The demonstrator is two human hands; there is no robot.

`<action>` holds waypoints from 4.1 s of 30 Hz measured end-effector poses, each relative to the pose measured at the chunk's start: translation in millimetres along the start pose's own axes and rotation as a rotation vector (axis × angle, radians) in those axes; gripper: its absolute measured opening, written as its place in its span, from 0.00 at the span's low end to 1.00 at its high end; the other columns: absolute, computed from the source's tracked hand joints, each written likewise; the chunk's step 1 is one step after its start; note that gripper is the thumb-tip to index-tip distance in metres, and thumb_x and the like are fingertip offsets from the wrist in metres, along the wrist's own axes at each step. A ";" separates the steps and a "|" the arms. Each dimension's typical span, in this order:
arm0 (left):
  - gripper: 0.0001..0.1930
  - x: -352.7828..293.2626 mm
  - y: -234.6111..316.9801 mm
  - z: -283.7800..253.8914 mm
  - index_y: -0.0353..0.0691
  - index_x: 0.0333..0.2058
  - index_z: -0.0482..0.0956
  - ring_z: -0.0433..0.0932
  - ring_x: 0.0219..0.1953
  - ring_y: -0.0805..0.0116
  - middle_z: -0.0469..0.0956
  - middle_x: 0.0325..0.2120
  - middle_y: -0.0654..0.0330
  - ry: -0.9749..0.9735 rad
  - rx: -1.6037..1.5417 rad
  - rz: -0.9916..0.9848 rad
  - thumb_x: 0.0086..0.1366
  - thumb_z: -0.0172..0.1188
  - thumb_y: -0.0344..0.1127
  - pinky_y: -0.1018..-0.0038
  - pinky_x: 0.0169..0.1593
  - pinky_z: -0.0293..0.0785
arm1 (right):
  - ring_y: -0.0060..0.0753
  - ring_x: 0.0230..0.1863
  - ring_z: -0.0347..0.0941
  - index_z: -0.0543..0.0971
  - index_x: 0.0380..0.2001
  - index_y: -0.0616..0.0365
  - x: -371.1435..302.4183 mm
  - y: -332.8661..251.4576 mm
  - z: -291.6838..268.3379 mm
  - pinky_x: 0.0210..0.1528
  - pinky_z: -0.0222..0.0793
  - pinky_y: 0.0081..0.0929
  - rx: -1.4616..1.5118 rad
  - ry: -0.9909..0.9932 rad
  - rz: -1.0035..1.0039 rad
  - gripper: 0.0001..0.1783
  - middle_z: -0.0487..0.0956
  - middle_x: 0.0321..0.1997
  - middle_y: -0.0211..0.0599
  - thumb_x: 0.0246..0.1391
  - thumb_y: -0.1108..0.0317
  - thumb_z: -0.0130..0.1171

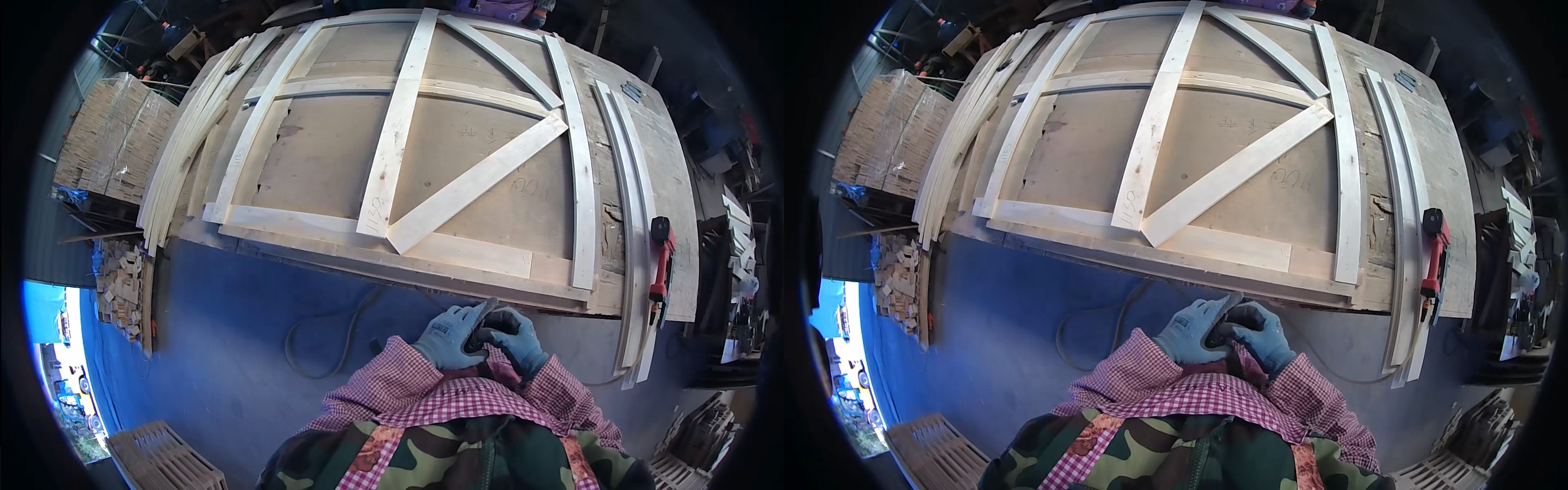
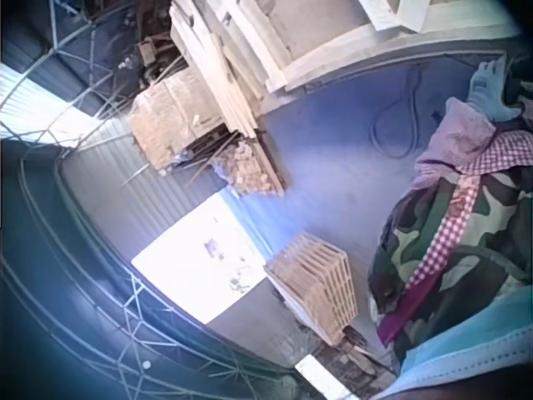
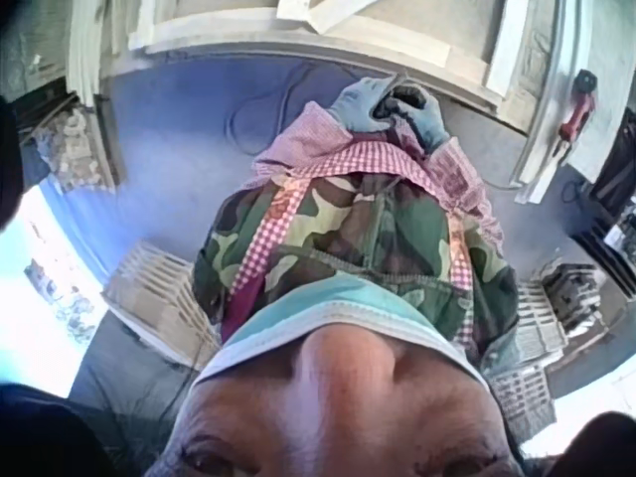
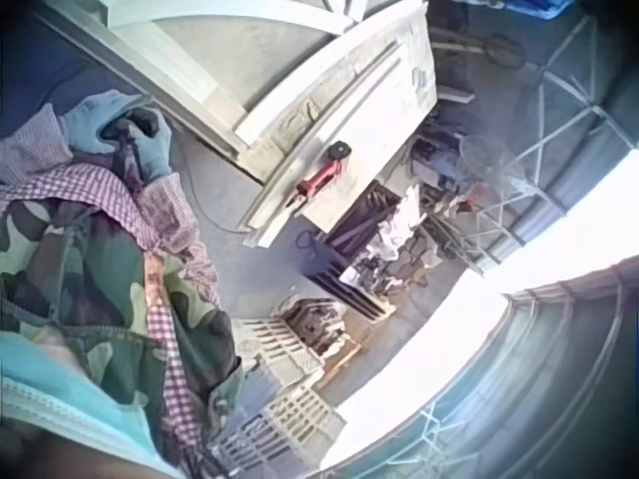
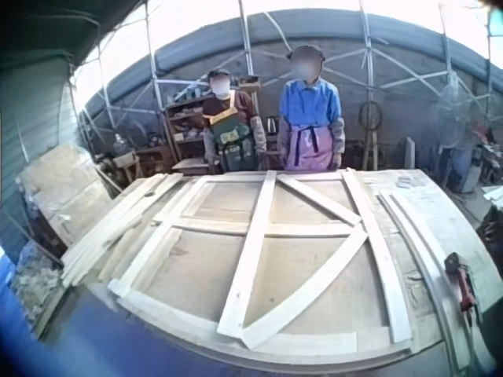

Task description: The person measures and marks wooden planks on a large frame, then uses a hammer and pry bar to adjust and fit the pieces. The person also picks up and positions additional planks while working on the frame.

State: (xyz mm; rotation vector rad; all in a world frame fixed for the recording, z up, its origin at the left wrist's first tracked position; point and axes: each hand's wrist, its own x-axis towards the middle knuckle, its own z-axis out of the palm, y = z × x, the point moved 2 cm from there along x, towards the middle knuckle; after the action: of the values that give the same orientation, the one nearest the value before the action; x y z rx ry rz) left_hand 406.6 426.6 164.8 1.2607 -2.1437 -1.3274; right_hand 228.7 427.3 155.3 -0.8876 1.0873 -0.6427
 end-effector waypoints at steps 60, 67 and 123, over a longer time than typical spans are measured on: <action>0.18 -23.9 -259.1 -261.6 0.54 0.49 0.76 0.72 0.47 0.53 0.76 0.42 0.55 -0.265 0.759 -0.642 0.65 0.48 0.51 0.61 0.53 0.67 | 0.37 0.63 0.60 0.82 0.36 0.39 202.6 58.3 -16.7 0.68 0.43 0.46 -1.407 0.386 -0.138 0.13 0.73 0.54 0.23 0.50 0.48 0.61; 0.19 -22.1 -278.0 -258.3 0.54 0.49 0.76 0.72 0.49 0.55 0.74 0.44 0.55 -0.320 0.695 -0.662 0.66 0.45 0.52 0.62 0.55 0.66 | 0.36 0.62 0.61 0.82 0.37 0.39 202.2 55.9 -16.5 0.68 0.45 0.43 -1.436 0.393 -0.094 0.13 0.74 0.54 0.23 0.51 0.49 0.60; 0.20 -10.7 -299.7 -250.9 0.53 0.49 0.76 0.71 0.50 0.52 0.74 0.45 0.52 -0.333 0.674 -0.640 0.65 0.45 0.53 0.61 0.56 0.66 | 0.40 0.60 0.64 0.81 0.36 0.49 200.6 54.2 -6.8 0.63 0.58 0.38 -1.378 0.447 -0.185 0.11 0.75 0.51 0.31 0.47 0.63 0.65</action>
State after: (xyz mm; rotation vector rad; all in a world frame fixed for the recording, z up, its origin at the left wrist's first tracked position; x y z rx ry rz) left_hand 729.9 242.4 44.5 2.2755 -2.6730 -1.0925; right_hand 293.4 290.4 12.8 -2.0949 1.8929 -0.1420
